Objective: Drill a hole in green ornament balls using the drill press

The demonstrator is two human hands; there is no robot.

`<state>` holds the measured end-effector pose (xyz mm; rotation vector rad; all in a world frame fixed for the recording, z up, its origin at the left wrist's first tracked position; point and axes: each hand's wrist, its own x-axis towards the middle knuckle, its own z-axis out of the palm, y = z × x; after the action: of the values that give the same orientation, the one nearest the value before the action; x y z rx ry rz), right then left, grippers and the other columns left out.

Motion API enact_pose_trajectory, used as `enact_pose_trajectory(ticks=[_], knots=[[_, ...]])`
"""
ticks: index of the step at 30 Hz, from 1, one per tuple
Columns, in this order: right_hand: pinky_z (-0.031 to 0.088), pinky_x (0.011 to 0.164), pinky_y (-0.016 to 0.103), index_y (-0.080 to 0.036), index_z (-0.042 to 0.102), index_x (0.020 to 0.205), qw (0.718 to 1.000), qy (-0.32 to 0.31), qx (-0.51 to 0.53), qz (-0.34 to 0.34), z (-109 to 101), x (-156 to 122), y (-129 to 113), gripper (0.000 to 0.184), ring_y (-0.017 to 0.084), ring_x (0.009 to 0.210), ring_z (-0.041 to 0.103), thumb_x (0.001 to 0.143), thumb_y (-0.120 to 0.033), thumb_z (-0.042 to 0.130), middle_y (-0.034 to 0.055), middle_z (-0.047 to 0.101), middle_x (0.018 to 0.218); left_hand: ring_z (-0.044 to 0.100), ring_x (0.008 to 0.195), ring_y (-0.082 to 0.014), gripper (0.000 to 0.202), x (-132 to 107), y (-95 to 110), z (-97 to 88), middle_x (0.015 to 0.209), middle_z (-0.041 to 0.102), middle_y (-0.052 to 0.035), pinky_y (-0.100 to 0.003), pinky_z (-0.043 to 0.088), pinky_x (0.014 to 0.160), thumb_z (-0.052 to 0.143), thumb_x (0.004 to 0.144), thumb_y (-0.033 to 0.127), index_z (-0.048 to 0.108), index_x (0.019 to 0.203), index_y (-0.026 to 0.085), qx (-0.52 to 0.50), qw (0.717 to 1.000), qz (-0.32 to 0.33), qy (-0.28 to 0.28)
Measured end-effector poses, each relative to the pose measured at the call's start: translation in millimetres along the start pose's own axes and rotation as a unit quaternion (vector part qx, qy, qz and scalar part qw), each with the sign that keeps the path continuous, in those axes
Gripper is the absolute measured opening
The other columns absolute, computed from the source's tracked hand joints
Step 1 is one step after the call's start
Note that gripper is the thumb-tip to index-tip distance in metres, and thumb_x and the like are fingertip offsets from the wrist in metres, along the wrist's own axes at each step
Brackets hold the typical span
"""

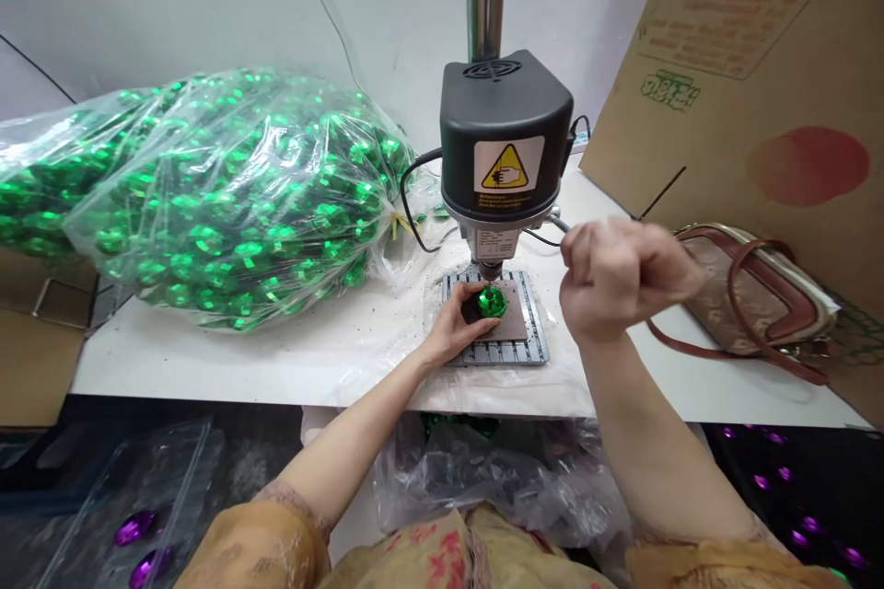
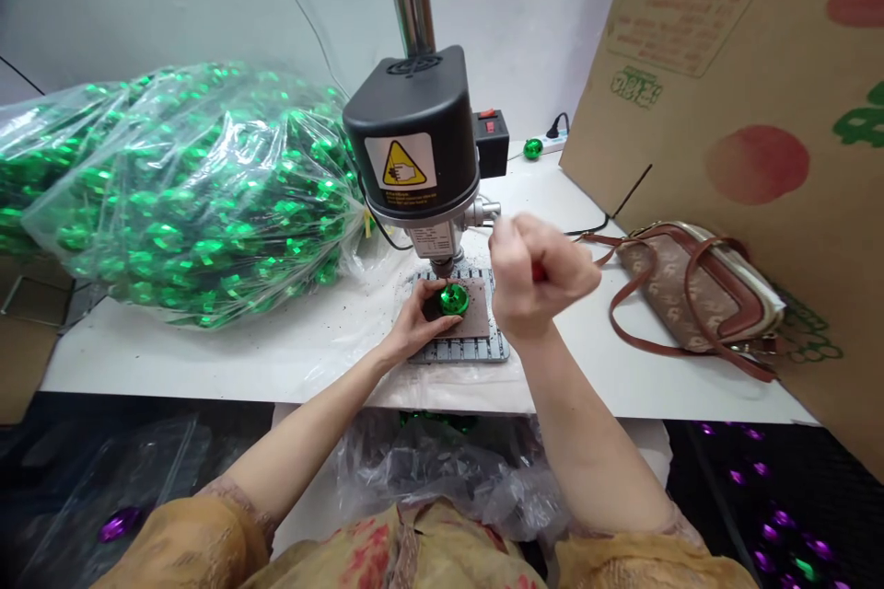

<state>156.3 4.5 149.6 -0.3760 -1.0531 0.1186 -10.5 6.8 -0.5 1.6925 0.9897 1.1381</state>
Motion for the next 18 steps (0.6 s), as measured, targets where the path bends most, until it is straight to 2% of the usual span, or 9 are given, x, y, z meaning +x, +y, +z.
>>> enact_pose_trajectory(ticks=[2,5,7,9,10,12,14,16,18], knots=[[0.031,0.043,0.024,-0.022,0.030,0.058,0.995,0.003,-0.042,0.087,11.9,21.7,-6.3,0.047,0.003,0.041,0.031,0.089,-0.026,0.064,-0.0079,0.030,0.047,0.067,0.117,-0.0285,0.054,0.6,3.1,1.4,0.122,0.069,-0.0114,-0.045,0.052,0.104,0.084,0.078,0.037,0.056,0.121,0.019,0.015,1.000,-0.007,0.023],[0.027,0.041,0.022,-0.023,0.031,0.058,0.987,-0.043,-0.058,0.143,25.2,50.4,-10.4,0.047,0.002,0.040,0.032,0.090,-0.030,0.065,-0.0072,0.035,0.047,0.069,0.109,-0.0265,0.048,-7.0,11.5,4.2,0.113,0.070,-0.0100,-0.042,0.056,0.097,0.083,0.079,0.037,0.058,0.115,0.019,0.061,0.993,0.000,0.098],[0.025,0.041,0.021,-0.023,0.032,0.058,0.984,-0.062,-0.057,0.160,28.9,59.9,-10.0,0.047,0.001,0.040,0.032,0.091,-0.031,0.064,-0.0069,0.037,0.048,0.070,0.107,-0.0255,0.048,-23.7,17.6,6.5,0.112,0.069,-0.0097,-0.041,0.057,0.094,0.083,0.080,0.037,0.057,0.117,0.020,0.106,0.980,0.055,0.161],[0.025,0.041,0.022,-0.023,0.032,0.059,0.983,-0.064,-0.050,0.162,29.4,62.0,-9.2,0.046,0.001,0.040,0.032,0.091,-0.029,0.063,-0.0065,0.037,0.049,0.070,0.108,-0.0256,0.054,-51.4,20.6,9.1,0.115,0.069,-0.0106,-0.039,0.058,0.090,0.082,0.080,0.037,0.054,0.124,0.022,0.138,0.962,0.162,0.172],[0.025,0.041,0.022,-0.023,0.032,0.059,0.984,-0.063,-0.047,0.161,29.0,61.4,-8.9,0.046,0.002,0.040,0.032,0.091,-0.027,0.063,-0.0063,0.037,0.050,0.070,0.108,-0.0257,0.059,-68.6,20.3,10.5,0.116,0.069,-0.0116,-0.038,0.059,0.087,0.082,0.080,0.039,0.052,0.128,0.023,0.152,0.951,0.223,0.149],[0.025,0.041,0.023,-0.023,0.032,0.058,0.985,-0.059,-0.045,0.157,28.2,59.2,-8.9,0.045,0.003,0.041,0.034,0.091,-0.024,0.062,-0.0057,0.037,0.051,0.072,0.101,-0.0246,0.063,-105.4,15.5,12.9,0.118,0.070,-0.0147,-0.033,0.059,0.077,0.079,0.082,0.046,0.050,0.133,0.023,0.195,0.920,0.335,0.057],[0.025,0.040,0.026,-0.024,0.033,0.057,0.985,-0.054,-0.042,0.156,27.9,57.7,-9.0,0.045,0.004,0.041,0.034,0.091,-0.023,0.062,-0.0051,0.036,0.050,0.071,0.085,-0.0206,0.053,-139.2,7.4,13.7,0.118,0.071,-0.0174,-0.030,0.057,0.067,0.074,0.087,0.047,0.054,0.129,0.022,0.286,0.868,0.402,-0.060],[0.024,0.039,0.030,-0.025,0.034,0.057,0.986,-0.050,-0.037,0.156,27.9,57.2,-8.7,0.044,0.007,0.040,0.032,0.090,-0.024,0.064,-0.0046,0.036,0.049,0.069,0.079,-0.0190,0.043,-163.4,0.0,12.3,0.122,0.071,-0.0196,-0.030,0.056,0.066,0.072,0.089,0.036,0.057,0.126,0.021,0.389,0.817,0.389,-0.173],[0.024,0.038,0.033,-0.026,0.036,0.056,0.986,-0.048,-0.036,0.153,28.0,57.0,-8.3,0.044,0.008,0.039,0.031,0.089,-0.026,0.065,-0.0045,0.036,0.049,0.070,0.081,-0.0209,0.043,-175.5,-3.4,9.0,0.125,0.071,-0.0208,-0.032,0.057,0.068,0.070,0.088,0.030,0.057,0.128,0.019,0.446,0.798,0.340,-0.222]])
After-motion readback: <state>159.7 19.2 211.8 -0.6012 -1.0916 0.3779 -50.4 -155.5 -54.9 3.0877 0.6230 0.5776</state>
